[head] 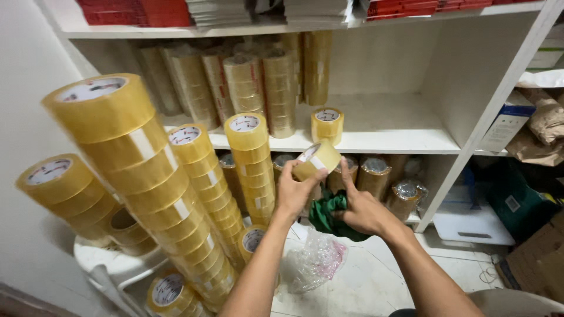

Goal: The person sits on the floor and wipes the surface of several yellow tape rolls with a green cloth. They pick up each roll from a stack, wipe it, and place it back on the shelf or stack.

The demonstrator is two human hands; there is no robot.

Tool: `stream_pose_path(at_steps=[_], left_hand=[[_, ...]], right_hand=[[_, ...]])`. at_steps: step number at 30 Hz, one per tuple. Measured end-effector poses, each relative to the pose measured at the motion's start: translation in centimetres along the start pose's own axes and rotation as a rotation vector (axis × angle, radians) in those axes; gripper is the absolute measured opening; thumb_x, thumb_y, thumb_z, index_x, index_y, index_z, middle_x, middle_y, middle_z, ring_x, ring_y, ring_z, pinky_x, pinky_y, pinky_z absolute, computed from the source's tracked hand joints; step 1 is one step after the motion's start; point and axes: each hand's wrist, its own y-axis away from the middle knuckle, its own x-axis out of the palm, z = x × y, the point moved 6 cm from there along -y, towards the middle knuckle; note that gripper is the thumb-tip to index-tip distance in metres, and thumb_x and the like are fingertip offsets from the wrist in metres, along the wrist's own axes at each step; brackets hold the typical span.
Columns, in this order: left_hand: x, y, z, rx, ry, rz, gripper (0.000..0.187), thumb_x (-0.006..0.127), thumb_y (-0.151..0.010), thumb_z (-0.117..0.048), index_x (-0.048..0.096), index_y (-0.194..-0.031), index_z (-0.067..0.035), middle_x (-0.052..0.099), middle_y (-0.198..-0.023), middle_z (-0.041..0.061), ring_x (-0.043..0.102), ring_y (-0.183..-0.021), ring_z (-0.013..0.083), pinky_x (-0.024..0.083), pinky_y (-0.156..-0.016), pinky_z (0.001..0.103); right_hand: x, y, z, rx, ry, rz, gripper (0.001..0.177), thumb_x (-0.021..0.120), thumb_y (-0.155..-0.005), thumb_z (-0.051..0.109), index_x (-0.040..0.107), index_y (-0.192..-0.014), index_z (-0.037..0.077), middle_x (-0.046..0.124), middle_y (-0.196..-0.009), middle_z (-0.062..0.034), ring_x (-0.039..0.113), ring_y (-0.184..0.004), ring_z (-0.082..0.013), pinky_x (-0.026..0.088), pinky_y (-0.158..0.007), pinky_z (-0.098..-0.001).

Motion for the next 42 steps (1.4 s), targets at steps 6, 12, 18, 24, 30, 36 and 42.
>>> stream_pose_path(at_steps=[6,12,18,24,30,36,42], left_hand=[[3.0,-1.1,-1.5,0.007,0.055,0.257,0.091,0.095,-0.062,-0.034,0.049,-0.137,-0.013,0.06,-0.126,0.024,0.06,-0.116,0.03,0.05,-0.1,0.041],[5.0,-6.9,-3.5,0.207,-0.217,0.219,0.083,0.093,-0.064,-0.031,0.054,-0.135,-0.013,0.06,-0.13,0.026,0.059,-0.127,0.0442,0.051,-0.106,0.049],[6.8,-16.5,-3.5,0.33,-0.369,0.086,0.069,0.09,-0.073,-0.033,0.055,-0.131,-0.019,0.058,-0.131,0.018,0.056,-0.13,0.0425,0.047,-0.11,0.051],[9.6,-21.0,-0.9,0.257,-0.546,0.123,0.067,0.084,-0.08,-0.032,0.05,-0.137,-0.022,0.051,-0.14,0.013,0.053,-0.136,0.0359,0.05,-0.108,0.05],[10.5,-21.7,-1.1,0.226,-0.609,0.163,0.07,0.082,-0.081,-0.04,0.047,-0.14,-0.026,0.048,-0.141,0.011,0.052,-0.136,0.0375,0.049,-0.109,0.053],[10.9,-22.3,-1.0,0.263,-0.611,0.174,0.073,0.082,-0.082,-0.036,0.046,-0.143,-0.022,0.05,-0.138,0.017,0.052,-0.135,0.0427,0.049,-0.107,0.055],[10.4,-19.1,-3.4,0.238,-0.525,0.238,0.091,0.076,-0.089,-0.024,0.022,-0.162,-0.015,0.025,-0.161,0.032,0.028,-0.15,0.0478,0.032,-0.122,0.058]], right_hand=[[-1.8,-4.3,-2.5,0.063,-0.086,-0.081,0.114,0.073,-0.088,0.03,-0.009,-0.167,0.03,0.057,-0.137,-0.0354,0.051,-0.135,-0.0491,0.038,-0.117,-0.0599],[-4.3,-8.2,-2.8,0.145,-0.077,-0.097,0.117,0.072,-0.087,0.033,-0.013,-0.167,0.026,0.058,-0.133,-0.0378,0.051,-0.134,-0.0498,0.038,-0.116,-0.059],[-3.9,-13.4,-4.4,0.231,-0.083,-0.062,0.126,0.077,-0.08,0.034,-0.014,-0.167,0.032,0.062,-0.129,-0.0356,0.054,-0.132,-0.0491,0.042,-0.112,-0.0571],[-3.3,-20.8,-7.5,0.181,-0.156,-0.068,0.127,0.082,-0.075,0.032,-0.005,-0.168,0.031,0.062,-0.129,-0.037,0.052,-0.136,-0.0477,0.04,-0.114,-0.0553],[-3.5,-21.3,-5.8,0.181,-0.202,-0.038,0.13,0.084,-0.073,0.035,-0.005,-0.168,0.034,0.065,-0.128,-0.032,0.055,-0.135,-0.0433,0.042,-0.113,-0.0523],[-2.7,-23.6,-7.9,0.175,-0.232,-0.036,0.128,0.082,-0.075,0.032,-0.006,-0.168,0.03,0.063,-0.13,-0.0348,0.054,-0.135,-0.0466,0.043,-0.11,-0.0539],[-2.2,-23.0,-7.4,0.175,-0.22,0.004,0.125,0.079,-0.078,0.031,-0.008,-0.168,0.03,0.062,-0.132,-0.0341,0.054,-0.136,-0.0449,0.044,-0.11,-0.0514]])
